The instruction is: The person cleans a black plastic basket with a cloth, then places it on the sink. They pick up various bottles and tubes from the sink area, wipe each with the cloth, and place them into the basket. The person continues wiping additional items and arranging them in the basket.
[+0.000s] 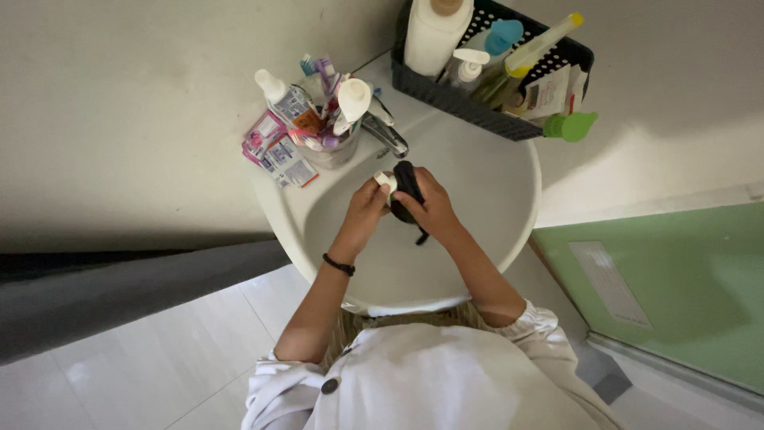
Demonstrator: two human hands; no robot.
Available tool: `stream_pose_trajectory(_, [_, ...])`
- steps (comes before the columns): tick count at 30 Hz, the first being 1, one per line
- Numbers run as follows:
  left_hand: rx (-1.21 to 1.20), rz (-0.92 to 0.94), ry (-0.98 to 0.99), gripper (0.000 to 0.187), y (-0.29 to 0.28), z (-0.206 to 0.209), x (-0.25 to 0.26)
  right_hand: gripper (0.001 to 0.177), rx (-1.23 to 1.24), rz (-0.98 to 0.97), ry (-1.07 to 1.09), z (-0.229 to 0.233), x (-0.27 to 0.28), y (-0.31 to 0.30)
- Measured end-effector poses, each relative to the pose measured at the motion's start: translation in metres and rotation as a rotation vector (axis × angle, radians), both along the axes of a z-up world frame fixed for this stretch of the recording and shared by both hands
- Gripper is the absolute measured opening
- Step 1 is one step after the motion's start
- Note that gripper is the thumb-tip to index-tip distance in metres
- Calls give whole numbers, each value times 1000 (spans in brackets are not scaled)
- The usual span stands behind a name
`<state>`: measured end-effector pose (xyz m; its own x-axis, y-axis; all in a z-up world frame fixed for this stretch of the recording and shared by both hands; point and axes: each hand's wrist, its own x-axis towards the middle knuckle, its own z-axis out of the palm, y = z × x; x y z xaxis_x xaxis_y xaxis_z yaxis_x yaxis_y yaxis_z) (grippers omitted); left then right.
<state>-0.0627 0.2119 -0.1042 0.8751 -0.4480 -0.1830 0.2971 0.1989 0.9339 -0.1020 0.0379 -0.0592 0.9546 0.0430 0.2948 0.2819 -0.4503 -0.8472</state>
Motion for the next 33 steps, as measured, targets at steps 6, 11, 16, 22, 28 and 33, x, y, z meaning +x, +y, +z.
stream_pose_trajectory(6, [39,-65,31,47,-1,-3,-15,27,213,-35,195,-20,3,-19])
stream_pose_trajectory(11, [-127,-48,9,47,-10,-18,-20,29,216,-141,254,-23,5,-19])
stream_pose_trajectory(16, [-81,-57,-7,45,-3,-20,-29,38,131,-406,420,-37,19,-21])
stream_pose_trajectory(22, [-289,158,173,40,9,-29,-19,39,109,-643,252,-57,18,-64])
stream_pose_trajectory(28, [-535,337,568,40,-12,-96,1,31,-175,-659,35,-37,11,-69])
stream_pose_trajectory(33, [127,77,335,46,-16,-113,0,30,-342,-431,63,-50,18,-62])
